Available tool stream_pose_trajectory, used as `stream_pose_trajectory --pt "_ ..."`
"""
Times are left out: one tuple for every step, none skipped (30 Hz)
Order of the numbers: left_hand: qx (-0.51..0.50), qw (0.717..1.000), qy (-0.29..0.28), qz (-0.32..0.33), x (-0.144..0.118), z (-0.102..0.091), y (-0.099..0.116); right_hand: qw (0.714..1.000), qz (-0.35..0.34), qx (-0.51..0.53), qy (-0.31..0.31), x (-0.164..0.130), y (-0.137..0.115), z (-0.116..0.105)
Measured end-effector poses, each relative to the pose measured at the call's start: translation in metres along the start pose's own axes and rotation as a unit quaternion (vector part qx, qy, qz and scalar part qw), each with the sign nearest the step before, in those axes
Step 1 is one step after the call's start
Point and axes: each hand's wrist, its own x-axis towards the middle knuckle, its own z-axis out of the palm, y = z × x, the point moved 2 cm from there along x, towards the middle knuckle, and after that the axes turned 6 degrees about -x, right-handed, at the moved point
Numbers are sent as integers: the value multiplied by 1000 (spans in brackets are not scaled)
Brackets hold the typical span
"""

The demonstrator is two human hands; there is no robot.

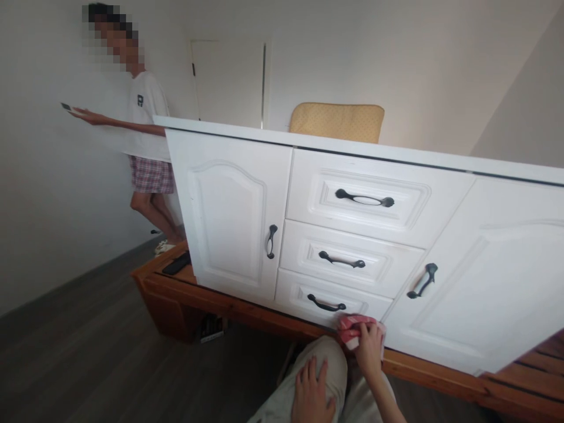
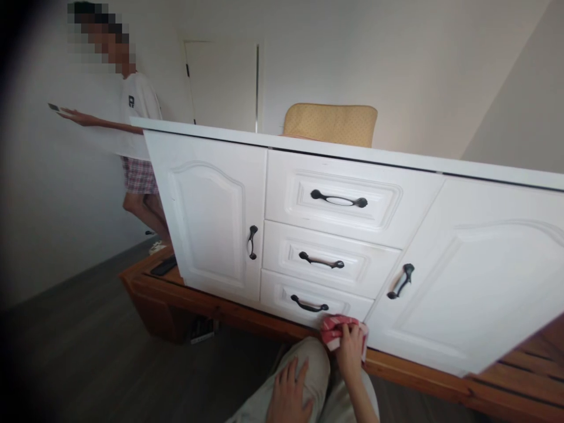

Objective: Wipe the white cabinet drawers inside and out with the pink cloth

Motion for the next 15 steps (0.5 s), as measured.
stream_pose_trajectory --pt "-4 1000 2 0 0 1 0 1000 -6 13 25 9 15 -12" --pt "-7 1000 9 0 1 2 -1 998 -13 27 49 19 26 -25" --pt "-8 1000 19 -1 1 3 -1 997 -20 38 71 30 32 -37" --pt "-6 1000 31 -1 1 5 -1 994 -25 47 91 42 33 -50" --pt "-3 999 42 -1 1 6 -1 992 -30 52 108 55 30 -62" --pt "1 999 50 0 0 8 -1 990 -35 57 122 67 23 -73" --pt "4 998 55 1 0 8 -1 988 -40 61 134 78 12 -83" --pt "8 998 58 3 -1 9 0 986 -42 68 149 87 0 -92" --pt "12 998 58 4 -1 8 0 983 -40 76 165 95 -14 -99" --pt "18 998 58 3 -1 8 1 981 -33 83 175 101 -29 -105" --pt "24 998 57 0 -1 7 2 979 -23 92 181 104 -42 -108" --pt "32 998 50 -6 -1 6 2 978 -13 103 181 105 -53 -110" --pt "40 998 42 -14 -1 6 3 978 -5 115 174 104 -63 -110" --pt "49 998 35 -24 0 6 3 978 -3 131 162 102 -70 -108" --pt "57 997 31 -31 0 6 4 977 -6 150 149 98 -74 -105"
